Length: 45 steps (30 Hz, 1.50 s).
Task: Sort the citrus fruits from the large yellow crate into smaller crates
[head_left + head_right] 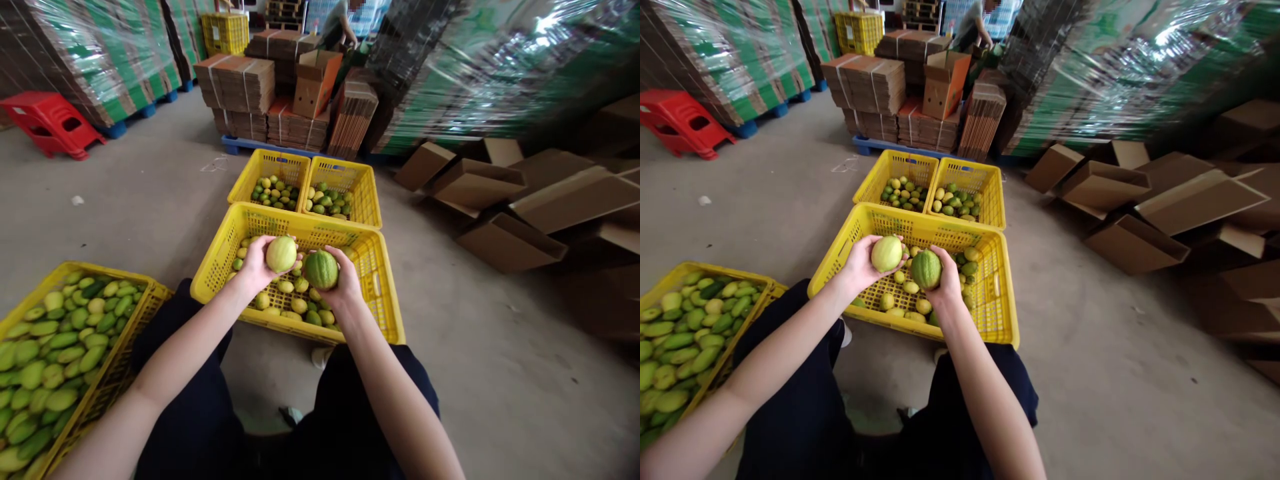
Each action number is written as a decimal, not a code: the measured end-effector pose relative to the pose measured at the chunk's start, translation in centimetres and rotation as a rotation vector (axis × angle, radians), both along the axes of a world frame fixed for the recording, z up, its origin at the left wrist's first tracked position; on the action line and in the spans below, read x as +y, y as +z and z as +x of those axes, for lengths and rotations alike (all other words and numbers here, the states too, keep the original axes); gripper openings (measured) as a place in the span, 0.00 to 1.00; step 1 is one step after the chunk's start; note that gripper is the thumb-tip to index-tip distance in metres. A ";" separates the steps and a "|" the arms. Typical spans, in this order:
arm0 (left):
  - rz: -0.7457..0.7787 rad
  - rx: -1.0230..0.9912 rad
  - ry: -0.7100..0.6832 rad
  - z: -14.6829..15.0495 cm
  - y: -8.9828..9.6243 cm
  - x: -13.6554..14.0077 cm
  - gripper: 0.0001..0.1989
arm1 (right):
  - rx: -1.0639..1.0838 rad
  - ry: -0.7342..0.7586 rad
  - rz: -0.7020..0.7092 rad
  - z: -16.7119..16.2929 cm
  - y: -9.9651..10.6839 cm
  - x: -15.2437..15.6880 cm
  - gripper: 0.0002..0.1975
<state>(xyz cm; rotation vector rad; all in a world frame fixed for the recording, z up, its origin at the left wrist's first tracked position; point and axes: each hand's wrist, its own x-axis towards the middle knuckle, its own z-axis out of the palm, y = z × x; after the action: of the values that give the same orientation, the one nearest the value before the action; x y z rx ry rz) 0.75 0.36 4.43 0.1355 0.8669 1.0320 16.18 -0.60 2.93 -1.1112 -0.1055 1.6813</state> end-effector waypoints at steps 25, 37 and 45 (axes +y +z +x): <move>0.021 0.096 -0.075 -0.7 0.0 0.4 0.19 | 0.145 0.252 0.109 1.2 -0.9 0.3 0.15; 1.070 0.999 -0.010 -1.9 -1.5 -0.6 0.29 | -1.411 -0.196 0.919 0.7 -2.6 -0.4 0.26; 1.329 1.332 0.167 -1.3 -0.9 -1.4 0.23 | -1.711 -0.331 1.204 0.4 -2.5 -0.8 0.25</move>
<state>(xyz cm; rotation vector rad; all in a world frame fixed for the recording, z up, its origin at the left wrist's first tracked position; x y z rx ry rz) -0.52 -1.08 3.55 2.0741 1.1803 1.5117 16.58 -1.43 0.47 -1.1019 -1.6118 -0.1832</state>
